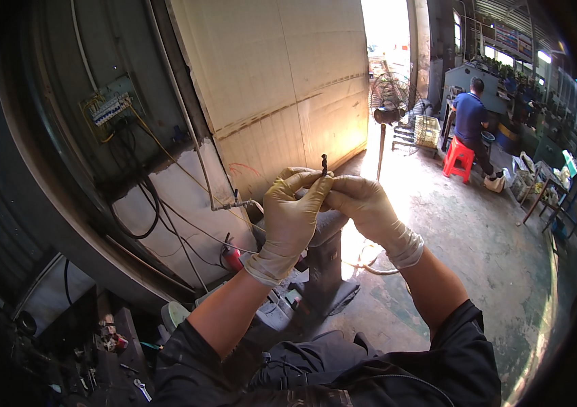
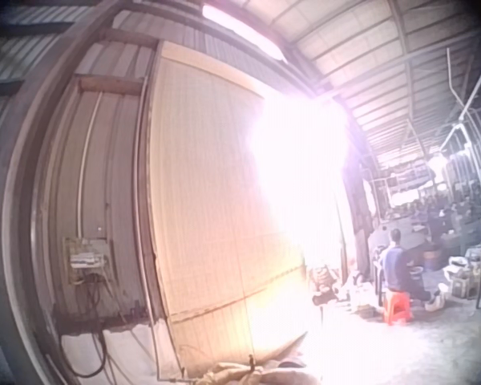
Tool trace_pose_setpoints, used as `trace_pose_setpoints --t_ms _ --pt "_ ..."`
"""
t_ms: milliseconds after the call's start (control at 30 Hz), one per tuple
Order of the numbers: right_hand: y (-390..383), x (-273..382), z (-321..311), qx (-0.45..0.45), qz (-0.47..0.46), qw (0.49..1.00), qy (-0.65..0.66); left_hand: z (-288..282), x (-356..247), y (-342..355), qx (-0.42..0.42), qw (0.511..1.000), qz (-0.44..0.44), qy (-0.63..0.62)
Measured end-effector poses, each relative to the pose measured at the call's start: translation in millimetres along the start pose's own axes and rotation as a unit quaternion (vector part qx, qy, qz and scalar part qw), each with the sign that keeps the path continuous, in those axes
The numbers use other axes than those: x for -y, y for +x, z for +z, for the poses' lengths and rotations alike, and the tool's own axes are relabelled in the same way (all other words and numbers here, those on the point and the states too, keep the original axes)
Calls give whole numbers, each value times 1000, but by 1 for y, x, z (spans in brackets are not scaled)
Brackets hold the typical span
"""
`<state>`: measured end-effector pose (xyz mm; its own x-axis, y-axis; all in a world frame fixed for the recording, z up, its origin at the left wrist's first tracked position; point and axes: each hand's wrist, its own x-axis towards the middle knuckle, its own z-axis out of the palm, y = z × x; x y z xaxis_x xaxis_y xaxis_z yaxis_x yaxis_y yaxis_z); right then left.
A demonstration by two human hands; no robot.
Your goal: The person grinds small metal parts against a bench grinder wheel, repeatedly rotating the pieces to shape different edges. They pause frequently to inspect the parts by holding them up to the light before resuming grinding.
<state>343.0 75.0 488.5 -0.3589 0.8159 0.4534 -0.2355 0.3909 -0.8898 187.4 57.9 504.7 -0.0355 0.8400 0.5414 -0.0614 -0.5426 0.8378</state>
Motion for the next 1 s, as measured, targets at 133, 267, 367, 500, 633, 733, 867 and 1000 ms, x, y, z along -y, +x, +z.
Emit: trace_pose_setpoints --t_ms 133,267,367,500,633,733,867,1000 --pt "0 0 -3 -3 -4 1000 1 3 -2 1 3 1000 3 2" --pt "1 -5 -6 -14 9 1000 -3 6 2 3 -1 1000 13 -8" --pt "-1 1 -5 -13 10 1000 2 5 0 2 5 1000 8 2" --pt "-1 0 -6 -17 12 1000 7 5 1 3 13 1000 4 4" --pt "-2 3 -6 -14 11 1000 8 6 0 2 11 1000 0 -8" --pt "-2 3 -6 -14 4 1000 18 5 0 2 9 1000 10 4" --pt "1 -7 -9 -19 -3 999 26 6 3 3 -3 999 35 14" --pt "3 -7 -9 -25 -12 999 25 8 3 4 -5 999 50 17"
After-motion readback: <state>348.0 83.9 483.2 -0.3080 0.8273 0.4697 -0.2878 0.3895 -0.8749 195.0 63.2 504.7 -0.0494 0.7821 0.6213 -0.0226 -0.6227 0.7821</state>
